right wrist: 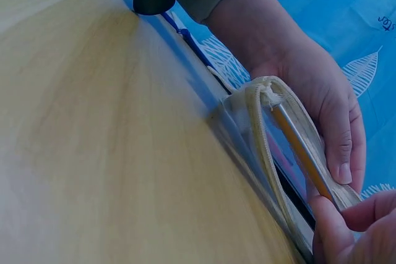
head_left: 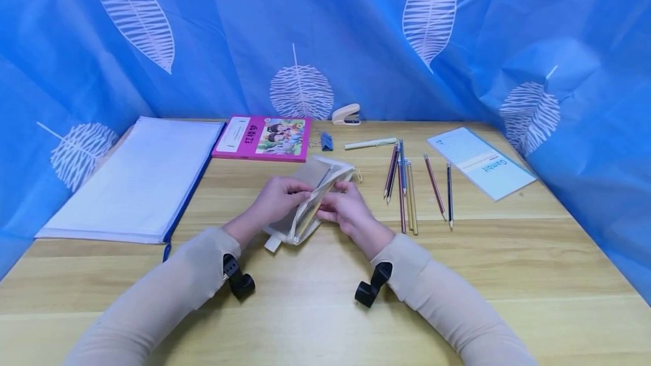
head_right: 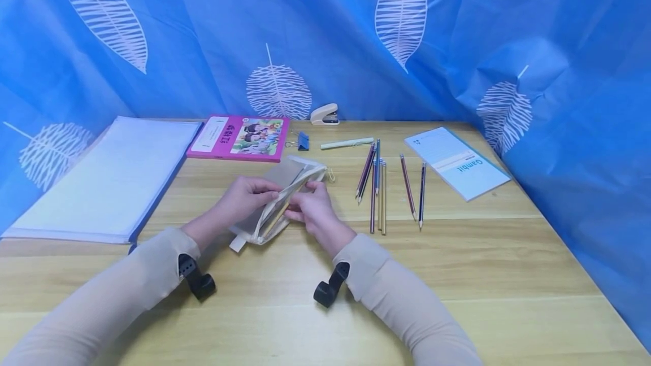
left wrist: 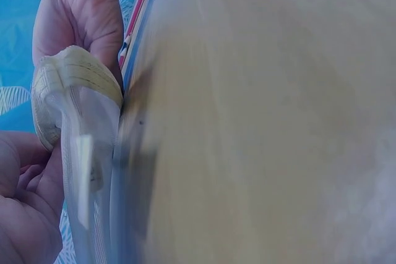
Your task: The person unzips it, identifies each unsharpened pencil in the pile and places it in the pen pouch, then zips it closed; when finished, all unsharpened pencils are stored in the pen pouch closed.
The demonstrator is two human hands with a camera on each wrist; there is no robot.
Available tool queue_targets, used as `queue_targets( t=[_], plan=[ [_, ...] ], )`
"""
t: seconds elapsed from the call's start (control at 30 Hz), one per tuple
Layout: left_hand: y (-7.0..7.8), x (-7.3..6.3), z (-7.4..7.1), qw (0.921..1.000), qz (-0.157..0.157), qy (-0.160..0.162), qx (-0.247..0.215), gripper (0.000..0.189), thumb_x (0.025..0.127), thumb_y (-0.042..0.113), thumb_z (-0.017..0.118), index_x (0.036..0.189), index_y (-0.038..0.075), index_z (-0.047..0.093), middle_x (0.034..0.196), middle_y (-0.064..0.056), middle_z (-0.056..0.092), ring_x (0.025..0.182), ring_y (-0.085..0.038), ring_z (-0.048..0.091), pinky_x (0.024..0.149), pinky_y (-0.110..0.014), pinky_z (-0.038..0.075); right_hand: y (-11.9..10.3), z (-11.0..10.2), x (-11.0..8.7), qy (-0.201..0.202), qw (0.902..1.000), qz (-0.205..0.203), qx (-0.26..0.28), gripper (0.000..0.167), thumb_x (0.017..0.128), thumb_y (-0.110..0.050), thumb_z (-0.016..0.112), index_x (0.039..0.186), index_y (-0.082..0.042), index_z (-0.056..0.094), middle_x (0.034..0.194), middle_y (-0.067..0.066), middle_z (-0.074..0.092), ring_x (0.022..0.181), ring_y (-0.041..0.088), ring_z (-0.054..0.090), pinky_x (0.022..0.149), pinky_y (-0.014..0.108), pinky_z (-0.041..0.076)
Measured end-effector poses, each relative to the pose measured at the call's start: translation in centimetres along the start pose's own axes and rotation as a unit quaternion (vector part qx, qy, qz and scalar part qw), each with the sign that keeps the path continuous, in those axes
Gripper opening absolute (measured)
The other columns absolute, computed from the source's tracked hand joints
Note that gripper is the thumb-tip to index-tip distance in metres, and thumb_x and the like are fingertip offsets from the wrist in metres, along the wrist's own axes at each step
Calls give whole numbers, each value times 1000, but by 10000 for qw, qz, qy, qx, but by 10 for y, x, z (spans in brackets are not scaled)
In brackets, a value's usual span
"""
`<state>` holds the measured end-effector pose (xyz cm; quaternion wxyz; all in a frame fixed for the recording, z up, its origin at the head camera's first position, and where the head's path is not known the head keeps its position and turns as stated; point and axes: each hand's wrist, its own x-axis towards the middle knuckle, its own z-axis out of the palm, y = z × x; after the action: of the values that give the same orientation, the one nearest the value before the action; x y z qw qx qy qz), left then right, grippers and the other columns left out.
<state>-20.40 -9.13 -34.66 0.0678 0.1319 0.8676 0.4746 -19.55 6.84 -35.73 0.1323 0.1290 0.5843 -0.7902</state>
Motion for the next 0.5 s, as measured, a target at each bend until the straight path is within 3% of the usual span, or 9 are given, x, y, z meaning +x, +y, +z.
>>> queue_targets(
  t=[0.27,0.5],
  plan=[
    [-1,2,1,9997,-232,52,24,19,89,14,62,105,10,71,109,-6,67,101,-20,59,86,-35,46,2,5,2,120,9998,2,-185,68,77,17,55,134,-3,24,105,21,50,67,17,60,68,29,55],
    [0,1,1,9998,-116,148,-44,18,88,13,63,103,8,71,107,-7,68,99,-19,59,83,-35,47,2,3,4,135,9990,-19,-430,63,76,17,59,129,-1,29,103,26,53,62,18,63,65,28,55]
  ],
)
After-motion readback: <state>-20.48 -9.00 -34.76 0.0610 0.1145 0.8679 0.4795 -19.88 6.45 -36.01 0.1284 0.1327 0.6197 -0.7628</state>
